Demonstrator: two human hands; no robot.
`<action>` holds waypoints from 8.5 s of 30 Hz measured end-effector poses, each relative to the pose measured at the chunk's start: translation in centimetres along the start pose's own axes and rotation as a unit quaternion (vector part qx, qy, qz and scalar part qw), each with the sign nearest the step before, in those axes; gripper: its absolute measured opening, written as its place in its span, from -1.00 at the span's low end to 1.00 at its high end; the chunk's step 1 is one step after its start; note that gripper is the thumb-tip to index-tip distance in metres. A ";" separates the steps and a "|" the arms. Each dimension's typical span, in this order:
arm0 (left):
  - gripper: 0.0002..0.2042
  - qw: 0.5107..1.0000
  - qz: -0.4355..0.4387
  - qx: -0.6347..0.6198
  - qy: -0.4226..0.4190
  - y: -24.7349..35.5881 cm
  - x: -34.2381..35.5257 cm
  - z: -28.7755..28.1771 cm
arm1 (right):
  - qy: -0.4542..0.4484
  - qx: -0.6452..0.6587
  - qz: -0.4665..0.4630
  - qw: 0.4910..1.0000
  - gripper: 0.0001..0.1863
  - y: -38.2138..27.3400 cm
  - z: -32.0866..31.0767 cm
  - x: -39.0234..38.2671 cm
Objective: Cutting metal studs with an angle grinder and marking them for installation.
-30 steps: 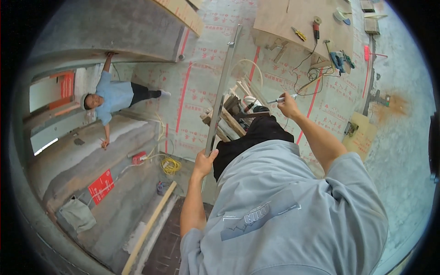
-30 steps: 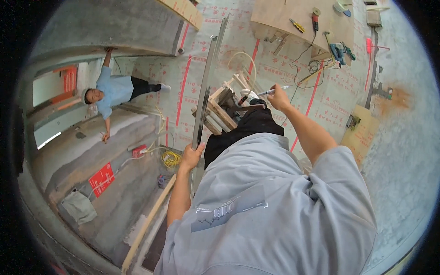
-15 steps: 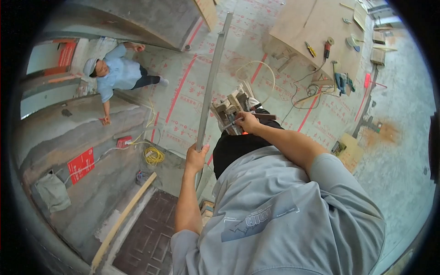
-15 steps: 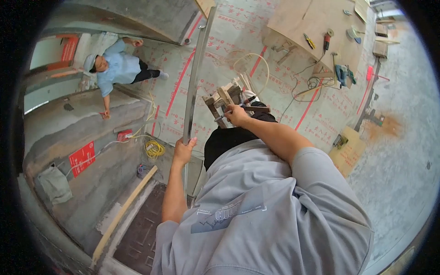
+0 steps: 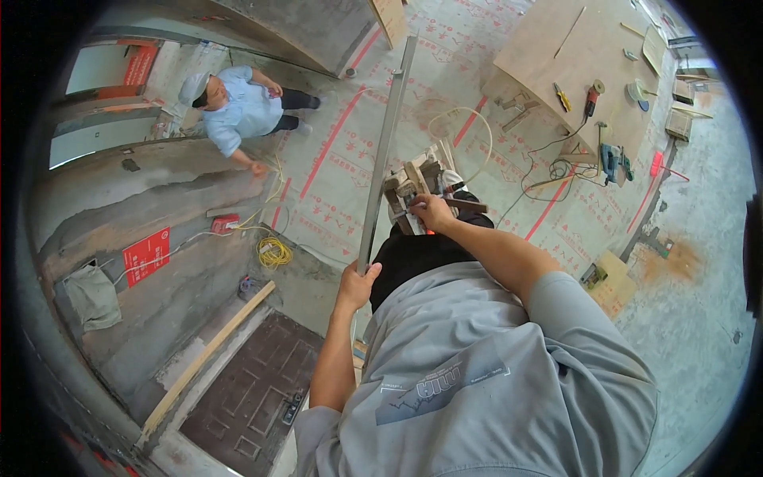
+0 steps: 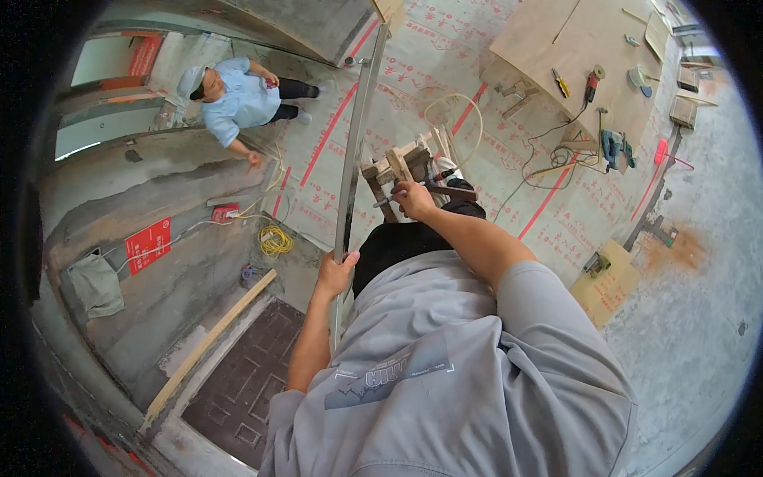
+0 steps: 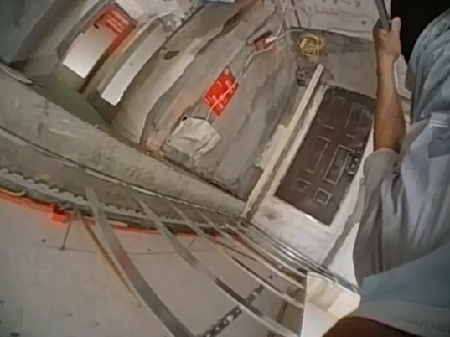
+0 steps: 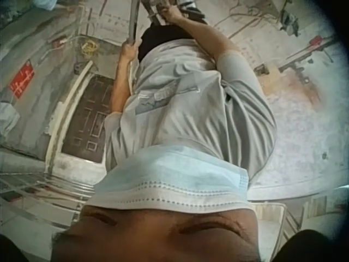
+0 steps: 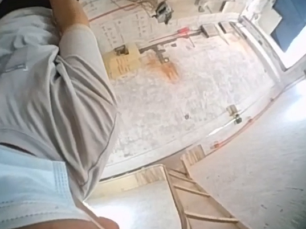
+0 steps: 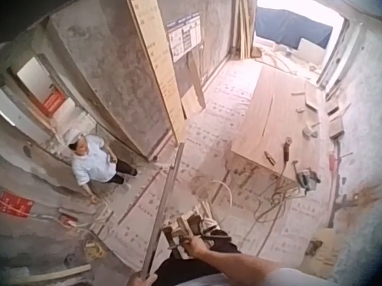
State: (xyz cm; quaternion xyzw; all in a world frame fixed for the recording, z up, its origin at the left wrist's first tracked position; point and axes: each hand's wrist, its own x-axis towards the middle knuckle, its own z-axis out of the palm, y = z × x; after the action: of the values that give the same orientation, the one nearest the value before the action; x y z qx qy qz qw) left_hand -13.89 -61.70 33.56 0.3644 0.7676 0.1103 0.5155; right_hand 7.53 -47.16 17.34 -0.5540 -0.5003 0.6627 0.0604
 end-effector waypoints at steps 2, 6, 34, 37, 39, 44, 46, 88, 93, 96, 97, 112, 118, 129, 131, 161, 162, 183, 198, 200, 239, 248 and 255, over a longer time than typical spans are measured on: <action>-0.59 1.000 0.007 0.007 0.018 1.3 -0.1 0.6 | -0.001 0.023 0.010 1.000 -0.73 -0.1 -0.6 -1.1; -0.61 1.000 0.015 0.005 0.009 0.7 0.9 1.2 | 0.041 -0.021 -0.117 0.992 -0.71 -0.9 -2.7 -4.7; -0.40 0.965 0.201 0.152 0.079 2.3 0.4 -3.6 | 0.309 -0.177 -0.509 0.784 -0.67 -18.2 -13.8 -18.1; -0.43 0.970 0.199 0.116 0.075 4.2 0.0 -5.4 | 0.281 -0.185 -0.345 0.876 -0.72 -13.9 -15.4 -17.4; -0.44 0.972 0.194 0.105 0.079 5.1 -0.6 -7.2 | 0.262 -0.168 -0.182 0.933 -0.71 -9.8 -17.2 -16.4; -0.26 0.979 0.193 -0.061 -0.015 6.1 -1.6 -12.6 | 0.336 -0.137 0.006 0.932 -0.67 6.7 -22.5 -15.0; -0.17 0.992 0.126 -0.014 -0.025 6.5 -1.7 -14.2 | 0.353 -0.052 0.081 0.931 -0.68 12.8 -23.9 -15.6; -0.58 0.972 0.033 -0.233 -0.027 4.5 5.8 -10.2 | 0.315 -0.142 0.142 0.928 -0.62 13.2 -25.4 -12.0; -0.40 0.964 0.036 -0.253 -0.076 9.5 0.6 -13.0 | 0.332 -0.131 0.133 0.925 -0.60 15.1 -29.3 -11.3; -0.36 0.960 0.091 -0.247 -0.101 9.4 -0.2 -14.5 | 0.344 -0.126 0.124 0.922 -0.59 15.0 -31.8 -10.2; -0.36 0.960 0.090 -0.247 -0.094 8.6 -0.1 -14.4 | 0.366 -0.136 0.132 0.911 -0.60 14.4 -32.4 -9.9; -0.27 0.987 -0.024 -0.152 0.036 2.4 0.8 -11.7 | 0.393 -0.259 0.187 0.862 -0.18 5.1 -35.7 -4.0; -0.28 0.984 -0.061 -0.154 0.068 3.7 -2.8 -10.4 | 0.391 -0.265 0.201 0.858 -0.04 3.2 -35.9 0.4; -0.32 0.982 -0.093 -0.159 0.048 4.4 -5.0 -8.0 | 0.242 0.275 0.198 0.909 -0.66 15.2 -29.0 7.2; -0.34 0.984 -0.087 -0.152 0.038 3.7 -5.2 -8.1 | 0.192 0.308 0.213 0.907 -0.80 12.2 -27.3 5.7; -0.50 0.958 0.172 -0.171 0.153 0.3 -0.5 -6.9 | -0.318 0.115 -0.108 0.935 -0.52 -31.1 -11.4 -22.1; -0.50 0.958 0.172 -0.173 0.149 0.8 -0.6 -6.8 | -0.315 0.114 -0.105 0.936 -0.52 -30.8 -11.3 -22.2; -0.44 0.963 0.240 -0.106 0.057 2.9 -0.7 -9.4 | -0.156 -0.077 -0.119 0.977 -0.73 -31.5 -11.8 -22.5; -0.39 0.965 0.225 -0.127 0.034 3.9 -0.6 -8.9 | -0.077 -0.302 -0.200 0.929 -0.60 -32.1 -12.1 -23.5; -0.41 0.967 0.227 -0.109 0.037 3.7 -0.3 -9.0 | -0.054 -0.299 -0.219 0.927 -0.58 -31.3 -11.9 -23.2; -0.44 0.961 0.245 -0.072 0.106 2.1 0.6 -7.6 | 0.009 -0.291 -0.147 0.945 -0.66 -27.9 -13.0 -20.2; -0.46 0.960 0.253 -0.019 0.115 2.6 0.1 -9.0 | -0.081 -0.290 -0.149 0.942 -0.71 -26.4 -14.0 -19.3; -0.47 0.972 0.213 0.010 0.099 3.5 -0.2 -9.9 | -0.116 -0.207 -0.103 0.966 -0.65 -25.7 -14.0 -20.2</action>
State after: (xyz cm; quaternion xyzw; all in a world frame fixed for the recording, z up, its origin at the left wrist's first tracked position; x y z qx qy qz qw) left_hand -20.91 -57.31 39.97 0.5117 0.7208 0.2456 0.3980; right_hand 14.14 -39.00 51.28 -0.4189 -0.6848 0.5945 -0.0464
